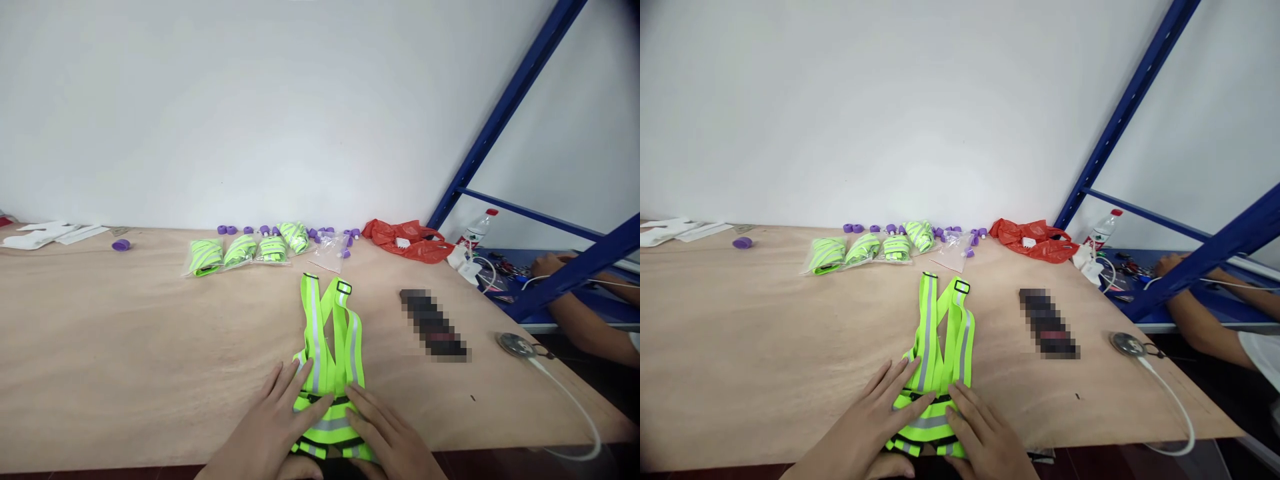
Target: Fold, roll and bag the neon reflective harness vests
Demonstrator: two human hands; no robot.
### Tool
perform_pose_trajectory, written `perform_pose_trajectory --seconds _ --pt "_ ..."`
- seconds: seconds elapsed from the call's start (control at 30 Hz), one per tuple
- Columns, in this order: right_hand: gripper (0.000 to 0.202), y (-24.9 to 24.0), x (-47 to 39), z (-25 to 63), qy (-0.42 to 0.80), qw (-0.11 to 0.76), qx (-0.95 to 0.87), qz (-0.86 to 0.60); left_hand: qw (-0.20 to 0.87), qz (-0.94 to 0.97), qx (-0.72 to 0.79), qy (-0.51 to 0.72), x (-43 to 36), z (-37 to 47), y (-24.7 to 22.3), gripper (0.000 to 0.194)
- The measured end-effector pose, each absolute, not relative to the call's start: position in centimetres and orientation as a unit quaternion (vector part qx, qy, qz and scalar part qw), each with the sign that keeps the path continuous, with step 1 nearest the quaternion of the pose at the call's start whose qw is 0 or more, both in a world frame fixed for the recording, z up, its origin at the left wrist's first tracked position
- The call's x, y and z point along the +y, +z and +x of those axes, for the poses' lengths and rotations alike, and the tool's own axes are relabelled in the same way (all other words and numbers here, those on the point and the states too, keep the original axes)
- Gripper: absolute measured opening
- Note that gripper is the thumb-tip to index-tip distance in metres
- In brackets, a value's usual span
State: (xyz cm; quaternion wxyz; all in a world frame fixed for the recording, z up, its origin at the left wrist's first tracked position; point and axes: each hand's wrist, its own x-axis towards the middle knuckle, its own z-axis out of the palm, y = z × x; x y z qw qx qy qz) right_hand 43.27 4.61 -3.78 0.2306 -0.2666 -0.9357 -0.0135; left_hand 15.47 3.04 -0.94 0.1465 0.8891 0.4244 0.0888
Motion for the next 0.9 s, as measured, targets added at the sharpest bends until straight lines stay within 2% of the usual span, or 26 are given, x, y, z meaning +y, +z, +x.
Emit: perform_pose_trajectory --seconds 0.07,0.33,0.47,0.63,0.9 --pt "0.040 -3.2 4.8 43.3 -0.005 0.227 -0.937 -0.267 0.136 0.890 0.423 0.103 3.0 15.5 -1.1 0.087" --pt "0.037 -1.7 5.3 42.8 0.043 0.216 -0.934 -0.282 0.127 0.888 0.430 0.108 2.8 15.6 -0.4 0.049" --pt "0.036 -1.5 5.4 42.7 0.082 0.238 -0.916 -0.312 0.133 0.889 0.428 0.098 3.3 16.0 0.4 0.045" --pt "0.024 -0.5 6.3 42.0 0.163 0.277 -0.880 -0.350 0.150 0.860 0.478 0.097 4.5 17.1 2.1 0.021" --pt "0.025 -0.7 9.8 41.4 0.208 0.281 -0.842 -0.411 0.120 0.848 0.507 0.096 8.7 17.5 2.6 0.019"
